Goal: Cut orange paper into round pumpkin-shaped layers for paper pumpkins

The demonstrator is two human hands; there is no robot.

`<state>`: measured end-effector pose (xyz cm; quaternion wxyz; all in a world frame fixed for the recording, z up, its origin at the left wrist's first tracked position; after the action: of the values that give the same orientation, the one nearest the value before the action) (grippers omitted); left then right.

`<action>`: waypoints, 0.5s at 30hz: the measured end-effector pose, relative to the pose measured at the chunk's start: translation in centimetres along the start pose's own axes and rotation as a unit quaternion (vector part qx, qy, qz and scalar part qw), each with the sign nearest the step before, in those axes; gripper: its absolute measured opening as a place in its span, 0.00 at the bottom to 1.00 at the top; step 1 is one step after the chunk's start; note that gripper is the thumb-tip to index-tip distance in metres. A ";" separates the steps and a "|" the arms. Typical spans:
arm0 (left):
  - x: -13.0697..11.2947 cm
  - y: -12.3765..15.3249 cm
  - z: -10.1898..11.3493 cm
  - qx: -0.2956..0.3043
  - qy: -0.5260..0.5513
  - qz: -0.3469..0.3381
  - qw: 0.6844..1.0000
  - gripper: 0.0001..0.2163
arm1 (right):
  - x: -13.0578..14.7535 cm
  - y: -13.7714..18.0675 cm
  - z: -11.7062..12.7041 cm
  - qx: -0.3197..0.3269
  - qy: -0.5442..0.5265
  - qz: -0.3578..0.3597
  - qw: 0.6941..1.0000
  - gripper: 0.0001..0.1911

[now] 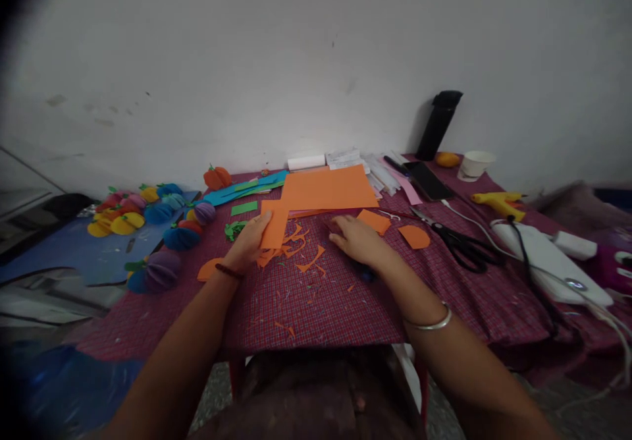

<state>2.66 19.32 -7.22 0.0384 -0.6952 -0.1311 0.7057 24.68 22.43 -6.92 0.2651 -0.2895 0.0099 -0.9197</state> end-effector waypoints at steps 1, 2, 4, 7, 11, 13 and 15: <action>0.4 0.1 -0.5 0.005 0.012 0.013 1.000 0.15 | 0.4 0.0 0.4 -0.031 -0.049 0.004 0.998 0.14; 0.7 0.2 -1.1 0.010 0.027 0.027 0.999 0.16 | 0.8 0.0 0.7 -0.051 -0.112 0.005 0.992 0.14; 0.7 0.7 -2.1 0.015 0.048 0.034 0.998 0.18 | 1.7 -0.3 0.6 -0.059 -0.245 -0.006 0.968 0.15; -0.5 1.6 -2.9 -0.004 0.033 -0.005 0.999 0.18 | 3.2 -0.8 0.3 -0.054 -0.383 -0.027 0.922 0.16; -2.3 2.6 -3.3 -0.032 0.016 -0.059 0.998 0.15 | 5.8 -1.5 -1.4 0.050 -0.469 -0.020 0.881 0.13; -2.5 2.8 -3.6 -0.024 0.059 -0.062 0.996 0.13 | 6.6 -1.4 -2.3 0.102 -0.499 -0.007 0.861 0.14; -2.4 2.8 -4.0 -0.005 0.124 -0.048 0.991 0.11 | 6.4 -1.3 -2.4 0.091 -0.532 -0.011 0.842 0.16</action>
<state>7.07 16.60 -5.52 0.0843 -0.7706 -0.1620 0.6106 18.34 20.10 -5.32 0.2452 -0.7086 -0.2198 -0.6240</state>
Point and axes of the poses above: each hand's wrist, its own y-axis away from the middle knuckle, its own z-axis out of the back of the hand, x = y × z, the point moved 9 cm from there along -y, towards the middle knuckle, and after that the axes turned 6 degrees about -z, right-handed, at the moved point
